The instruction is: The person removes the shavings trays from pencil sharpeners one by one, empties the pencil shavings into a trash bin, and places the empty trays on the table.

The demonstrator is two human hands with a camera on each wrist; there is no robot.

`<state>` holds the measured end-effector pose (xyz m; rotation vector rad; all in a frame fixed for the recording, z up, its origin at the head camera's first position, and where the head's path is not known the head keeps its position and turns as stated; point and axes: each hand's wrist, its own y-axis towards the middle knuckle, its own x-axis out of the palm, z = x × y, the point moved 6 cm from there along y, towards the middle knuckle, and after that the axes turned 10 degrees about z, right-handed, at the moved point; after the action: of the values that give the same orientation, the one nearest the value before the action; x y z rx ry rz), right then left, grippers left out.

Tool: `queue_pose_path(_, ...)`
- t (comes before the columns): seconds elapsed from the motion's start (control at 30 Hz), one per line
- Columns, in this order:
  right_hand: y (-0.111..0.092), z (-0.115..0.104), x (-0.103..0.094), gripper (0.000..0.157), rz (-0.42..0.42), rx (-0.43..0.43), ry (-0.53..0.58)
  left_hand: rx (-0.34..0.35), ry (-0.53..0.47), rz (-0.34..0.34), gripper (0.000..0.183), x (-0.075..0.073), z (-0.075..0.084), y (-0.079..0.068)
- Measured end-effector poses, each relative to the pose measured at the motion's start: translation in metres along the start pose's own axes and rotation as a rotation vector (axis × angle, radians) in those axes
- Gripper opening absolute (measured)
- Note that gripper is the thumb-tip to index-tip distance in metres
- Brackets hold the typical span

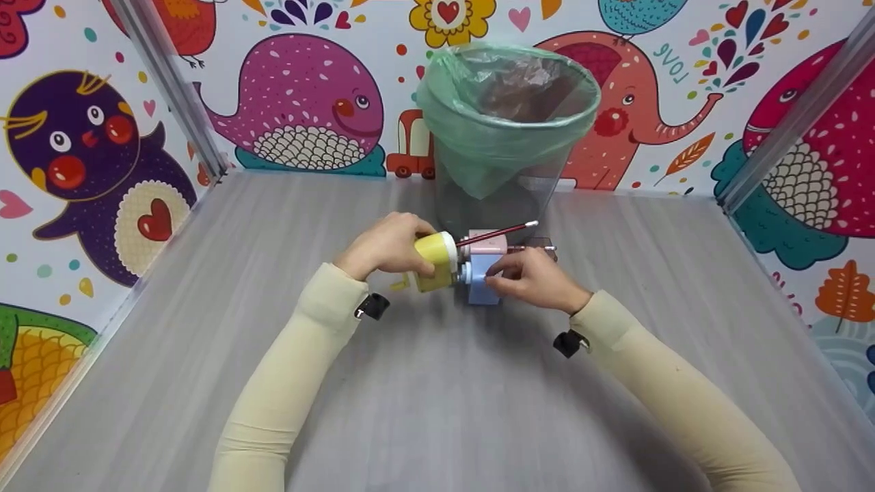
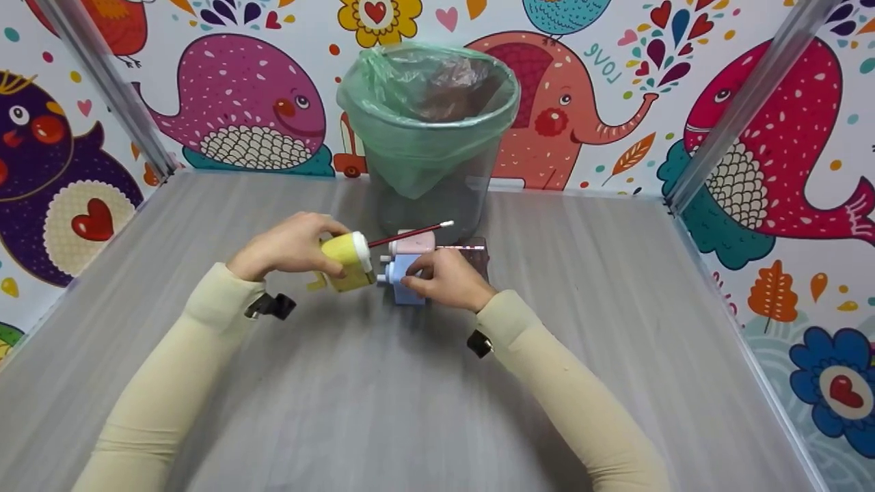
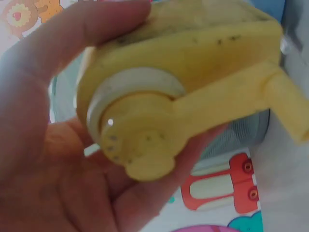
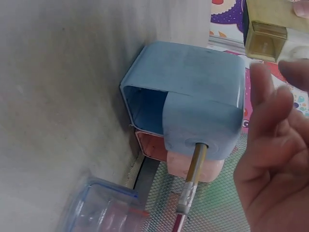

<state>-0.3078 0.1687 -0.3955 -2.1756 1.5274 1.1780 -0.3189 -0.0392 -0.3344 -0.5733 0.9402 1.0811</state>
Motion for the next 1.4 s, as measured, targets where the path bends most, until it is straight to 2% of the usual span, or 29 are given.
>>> queue_pose_path(0.13, -0.006, 0.003, 0.003, 0.025, -0.064, 0.023, 0.044, 0.032, 0.000, -0.007, 0.053, 0.007, 0.008, 0.004)
queue_pose_path(0.33, -0.011, 0.005, 0.002, 0.030, -0.090, 0.018, 0.083, 0.069, 0.003, -0.020, 0.055, 0.016, 0.021, 0.007)
queue_pose_path(0.6, -0.019, 0.013, 0.000, 0.022, -0.110, 0.032, 0.125, 0.120, 0.016, -0.031, 0.057, 0.026, 0.036, 0.009)
queue_pose_path(0.77, -0.026, 0.018, 0.003, 0.016, -0.156, 0.052, 0.141, 0.141, 0.031, -0.036, 0.057, 0.031, 0.046, 0.007)
queue_pose_path(0.97, -0.034, 0.022, 0.003, 0.017, -0.181, 0.042, 0.088, 0.192, 0.021, -0.039, 0.056, 0.039, 0.058, 0.005)
queue_pose_path(1.1, -0.040, 0.027, 0.003, 0.018, -0.201, 0.066, 0.052, 0.191, 0.023, -0.043, 0.057, 0.050, 0.060, 0.006)
queue_pose_path(1.27, -0.049, 0.037, 0.005, 0.024, -0.229, 0.108, -0.031, 0.182, 0.079, -0.043, 0.058, 0.066, 0.061, 0.006)
queue_pose_path(1.4, -0.054, 0.044, 0.007, 0.026, -0.230, 0.120, -0.056, 0.211, 0.123, -0.011, 0.054, 0.075, 0.064, 0.006)
